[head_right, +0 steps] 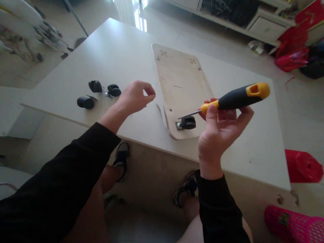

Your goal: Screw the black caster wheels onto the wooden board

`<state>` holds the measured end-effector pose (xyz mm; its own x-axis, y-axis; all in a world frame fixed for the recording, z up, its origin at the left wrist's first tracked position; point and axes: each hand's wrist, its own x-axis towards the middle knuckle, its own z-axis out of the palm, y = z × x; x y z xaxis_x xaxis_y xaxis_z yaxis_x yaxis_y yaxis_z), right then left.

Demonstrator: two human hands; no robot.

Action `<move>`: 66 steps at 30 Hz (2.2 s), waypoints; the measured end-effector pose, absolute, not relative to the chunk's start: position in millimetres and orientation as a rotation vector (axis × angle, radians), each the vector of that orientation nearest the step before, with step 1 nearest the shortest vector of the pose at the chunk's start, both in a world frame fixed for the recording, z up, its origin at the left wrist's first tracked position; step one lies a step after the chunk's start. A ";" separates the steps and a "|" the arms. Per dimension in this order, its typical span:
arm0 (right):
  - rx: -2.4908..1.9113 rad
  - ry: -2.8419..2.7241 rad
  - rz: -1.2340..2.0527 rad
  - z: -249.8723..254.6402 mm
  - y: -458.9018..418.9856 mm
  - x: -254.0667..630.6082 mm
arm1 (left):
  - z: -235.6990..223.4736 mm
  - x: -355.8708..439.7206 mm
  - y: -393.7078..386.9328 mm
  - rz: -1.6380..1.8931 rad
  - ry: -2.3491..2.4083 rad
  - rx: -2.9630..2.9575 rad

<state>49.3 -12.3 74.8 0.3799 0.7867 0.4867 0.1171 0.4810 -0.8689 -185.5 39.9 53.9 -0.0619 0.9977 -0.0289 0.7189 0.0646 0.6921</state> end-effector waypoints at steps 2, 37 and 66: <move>-0.971 -1.153 0.534 74.1 -12.9 47.1 | 50.6 -206.2 39.5 0.689 1.935 1.636; -1.005 -1.227 0.609 61.3 -7.5 46.5 | 52.5 -177.0 20.5 0.651 2.031 1.623; -1.110 -1.287 0.487 65.3 -12.3 51.6 | 50.4 -146.1 17.1 0.672 1.858 1.746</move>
<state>51.6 -12.3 65.3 0.2754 0.8168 0.5070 0.2770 0.4376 -0.8554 -146.1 17.1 50.4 -0.0533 0.9983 -0.0245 0.7517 0.0563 0.6572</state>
